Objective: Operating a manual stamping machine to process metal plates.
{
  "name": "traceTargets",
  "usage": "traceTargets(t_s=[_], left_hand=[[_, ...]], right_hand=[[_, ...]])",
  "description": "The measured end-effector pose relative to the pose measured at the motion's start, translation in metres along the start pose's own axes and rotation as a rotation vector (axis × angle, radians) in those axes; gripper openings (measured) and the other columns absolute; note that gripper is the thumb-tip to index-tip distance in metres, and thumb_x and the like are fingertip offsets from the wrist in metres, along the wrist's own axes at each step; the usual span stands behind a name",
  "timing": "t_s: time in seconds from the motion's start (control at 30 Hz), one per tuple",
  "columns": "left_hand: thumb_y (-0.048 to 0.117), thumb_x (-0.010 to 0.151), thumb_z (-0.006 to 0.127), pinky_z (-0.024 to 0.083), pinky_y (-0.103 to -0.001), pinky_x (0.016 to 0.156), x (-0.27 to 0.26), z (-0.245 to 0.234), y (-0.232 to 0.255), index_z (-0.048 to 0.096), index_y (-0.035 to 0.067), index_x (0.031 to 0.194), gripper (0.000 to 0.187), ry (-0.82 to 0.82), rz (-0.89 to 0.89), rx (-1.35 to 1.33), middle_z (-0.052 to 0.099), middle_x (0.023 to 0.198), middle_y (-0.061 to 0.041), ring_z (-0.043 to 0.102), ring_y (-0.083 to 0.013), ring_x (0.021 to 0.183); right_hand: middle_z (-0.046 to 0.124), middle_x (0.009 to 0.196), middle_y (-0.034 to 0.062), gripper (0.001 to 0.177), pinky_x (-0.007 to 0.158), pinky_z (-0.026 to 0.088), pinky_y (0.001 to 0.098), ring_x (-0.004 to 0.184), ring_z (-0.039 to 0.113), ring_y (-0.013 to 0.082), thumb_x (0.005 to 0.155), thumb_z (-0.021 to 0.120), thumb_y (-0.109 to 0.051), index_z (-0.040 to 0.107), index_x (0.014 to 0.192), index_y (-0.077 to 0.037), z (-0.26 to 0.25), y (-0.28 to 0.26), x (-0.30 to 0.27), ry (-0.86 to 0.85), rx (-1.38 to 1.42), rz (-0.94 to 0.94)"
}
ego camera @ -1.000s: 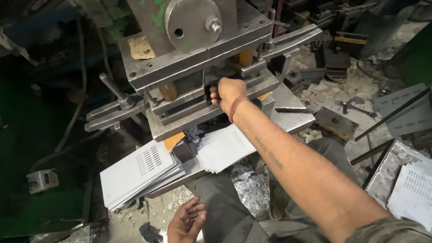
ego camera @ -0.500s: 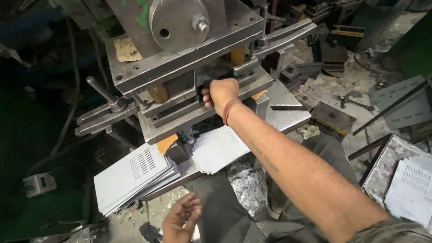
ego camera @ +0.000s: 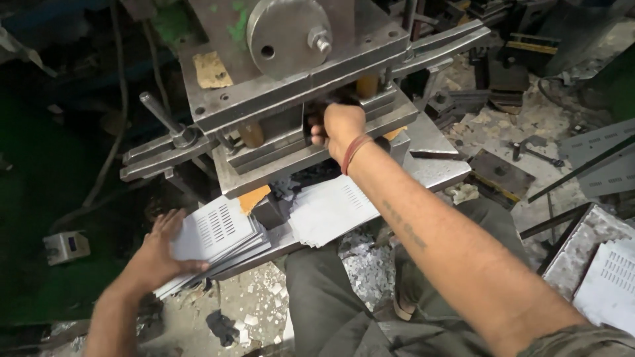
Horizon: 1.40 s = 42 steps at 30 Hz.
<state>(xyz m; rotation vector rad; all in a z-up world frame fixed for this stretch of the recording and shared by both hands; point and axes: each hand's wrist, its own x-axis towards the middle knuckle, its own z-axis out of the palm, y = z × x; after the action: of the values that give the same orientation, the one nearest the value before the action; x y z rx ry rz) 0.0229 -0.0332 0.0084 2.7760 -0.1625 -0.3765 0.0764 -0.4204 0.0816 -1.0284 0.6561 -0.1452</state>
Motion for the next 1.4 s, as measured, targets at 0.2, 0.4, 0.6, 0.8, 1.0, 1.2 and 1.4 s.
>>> traceTargets(t_s=[0.2,0.4,0.6,0.8,1.0,1.2,1.4], left_hand=[[0.027,0.042,0.109,0.047,-0.043,0.114,-0.009,-0.006,0.022,0.048,0.012,0.151,0.126,0.011,-0.080,0.073,0.064,0.142,-0.011,0.064,-0.0312,0.125],[0.025,0.043,0.107,0.052,-0.045,0.107,-0.020,0.003,0.022,0.053,0.018,0.148,0.118,0.074,-0.062,0.051,0.066,0.138,-0.007,0.067,-0.0302,0.120],[0.006,0.041,0.109,0.047,-0.053,0.113,-0.030,-0.007,0.047,0.048,0.009,0.146,0.121,0.070,-0.139,-0.060,0.068,0.130,-0.018,0.066,-0.0381,0.122],[0.018,0.066,0.096,0.064,-0.044,0.077,-0.048,-0.020,0.041,0.047,0.009,0.136,0.087,0.170,-0.294,-0.091,0.069,0.127,-0.016,0.077,-0.0332,0.093],[-0.012,0.086,0.075,0.066,-0.043,0.061,-0.098,-0.006,0.046,0.071,-0.005,0.113,0.029,0.280,-0.270,-0.677,0.080,0.090,-0.028,0.075,-0.0365,0.066],[-0.007,0.080,0.074,0.065,-0.029,0.061,-0.086,0.068,0.124,0.071,-0.006,0.110,0.030,0.252,0.143,-0.970,0.080,0.083,-0.018,0.074,-0.0208,0.065],[-0.003,0.081,0.069,0.065,-0.037,0.082,-0.099,0.055,0.128,0.057,0.000,0.137,0.057,0.361,0.015,-1.087,0.075,0.116,-0.018,0.074,-0.0253,0.096]], right_hand=[[0.065,0.072,0.0120,0.019,0.049,0.052,0.0301,0.052,0.056,0.0163,0.096,0.047,0.000,0.064,0.093,0.008,-0.027,0.021,0.010,-0.141,0.150,-0.047],[0.066,0.084,0.0132,0.030,0.060,0.056,0.0300,0.063,0.060,0.0166,0.104,0.046,-0.005,0.062,0.123,0.011,-0.112,0.051,-0.090,-0.329,-0.069,-0.128],[0.072,0.086,0.0205,0.018,0.064,0.058,0.0337,0.069,0.068,0.0244,0.101,0.057,-0.004,0.066,0.109,0.010,-0.180,0.122,-0.083,-0.208,-0.039,0.005],[0.055,0.059,0.0108,0.034,0.044,0.044,0.0336,0.046,0.051,0.0212,0.099,0.071,-0.025,0.065,0.082,0.004,-0.186,0.128,-0.073,-0.084,-0.325,0.157],[0.079,0.085,0.0142,0.023,0.055,0.060,0.0254,0.060,0.067,0.0168,0.093,0.074,-0.013,0.078,0.114,-0.005,-0.150,0.128,-0.118,-0.513,-0.699,0.285],[0.074,0.070,0.0175,0.011,0.057,0.065,0.0303,0.058,0.073,0.0221,0.097,0.063,0.002,0.074,0.099,0.006,-0.132,0.156,-0.133,-0.627,-0.342,0.049],[0.068,0.075,0.0160,0.013,0.066,0.060,0.0304,0.064,0.068,0.0226,0.101,0.055,0.002,0.066,0.099,0.008,-0.150,0.077,-0.087,-0.413,-0.029,-0.176]])
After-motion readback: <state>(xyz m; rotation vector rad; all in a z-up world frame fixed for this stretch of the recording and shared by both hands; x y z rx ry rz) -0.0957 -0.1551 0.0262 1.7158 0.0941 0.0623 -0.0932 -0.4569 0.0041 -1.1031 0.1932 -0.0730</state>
